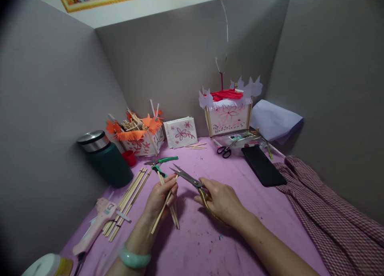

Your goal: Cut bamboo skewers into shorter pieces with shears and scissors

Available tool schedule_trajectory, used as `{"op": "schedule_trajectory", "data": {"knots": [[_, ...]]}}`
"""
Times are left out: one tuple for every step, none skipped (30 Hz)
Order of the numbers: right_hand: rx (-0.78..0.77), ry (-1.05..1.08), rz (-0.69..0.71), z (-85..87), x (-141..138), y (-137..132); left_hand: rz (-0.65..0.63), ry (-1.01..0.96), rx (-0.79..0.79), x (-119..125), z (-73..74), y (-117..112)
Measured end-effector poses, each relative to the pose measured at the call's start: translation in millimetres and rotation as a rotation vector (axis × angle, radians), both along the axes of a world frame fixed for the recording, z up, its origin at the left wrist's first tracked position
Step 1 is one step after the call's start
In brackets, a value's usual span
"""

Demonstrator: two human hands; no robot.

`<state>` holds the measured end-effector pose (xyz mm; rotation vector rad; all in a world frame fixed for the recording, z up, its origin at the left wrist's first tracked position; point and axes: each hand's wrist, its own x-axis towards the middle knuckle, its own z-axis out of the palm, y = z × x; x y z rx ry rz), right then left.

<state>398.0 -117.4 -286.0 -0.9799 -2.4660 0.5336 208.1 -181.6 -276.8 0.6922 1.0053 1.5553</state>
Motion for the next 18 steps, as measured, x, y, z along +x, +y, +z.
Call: {"op": "schedule_trajectory", "data": {"knots": [[0.025, -0.018, -0.022, 0.7, -0.1, -0.9, -0.005, 0.020, 0.006, 0.3, 0.3, 0.1], [0.045, -0.038, -0.042, 1.5, -0.3, -1.8, -0.011, 0.041, 0.014, 0.5, 0.4, 0.1], [0.059, -0.057, -0.055, 2.5, -0.4, -2.8, -0.015, 0.060, 0.020, 0.5, 0.6, 0.0], [0.070, -0.072, -0.060, 3.5, -0.6, -3.7, -0.015, 0.073, 0.022, 0.5, 0.7, -0.1], [0.079, -0.083, -0.059, 4.5, -0.8, -4.5, -0.012, 0.081, 0.020, 0.5, 0.8, -0.3], [0.084, -0.091, -0.058, 5.3, -0.9, -5.3, -0.008, 0.085, 0.014, 0.3, 0.9, -0.5], [0.087, -0.096, -0.060, 5.9, -1.0, -5.9, -0.007, 0.085, 0.008, 0.3, 1.0, -0.7], [0.084, -0.100, -0.061, 6.2, -1.0, -6.4, -0.009, 0.084, 0.005, 0.2, 1.1, -0.9], [0.076, -0.102, -0.063, 6.4, -0.9, -6.6, -0.012, 0.081, 0.003, 0.2, 1.1, -1.1], [0.065, -0.102, -0.064, 6.3, -0.7, -6.7, -0.015, 0.077, 0.003, 0.2, 1.0, -1.2], [0.053, -0.099, -0.064, 6.2, -0.6, -6.7, -0.012, 0.072, 0.001, 0.3, 0.7, -1.3], [0.042, -0.097, -0.063, 6.0, -0.4, -6.5, -0.008, 0.066, -0.003, 0.5, 0.2, -1.3], [0.034, -0.095, -0.061, 5.7, -0.2, -6.2, -0.001, 0.060, -0.010, 0.6, -0.4, -1.2], [0.026, -0.094, -0.060, 5.4, -0.1, -5.9, 0.008, 0.057, -0.020, 0.8, -1.2, -1.1], [0.015, -0.093, -0.058, 5.1, 0.0, -5.4, 0.017, 0.056, -0.029, 0.9, -1.8, -1.0], [-0.001, -0.091, -0.052, 4.9, 0.2, -4.8, 0.023, 0.054, -0.036, 0.7, -2.0, -0.9], [-0.021, -0.088, -0.039, 4.6, 0.3, -4.1, 0.023, 0.049, -0.038, 0.2, -1.5, -0.9], [-0.039, -0.081, -0.029, 4.3, 0.5, -3.1, 0.020, 0.038, -0.036, -0.7, -0.3, -1.0]]}}
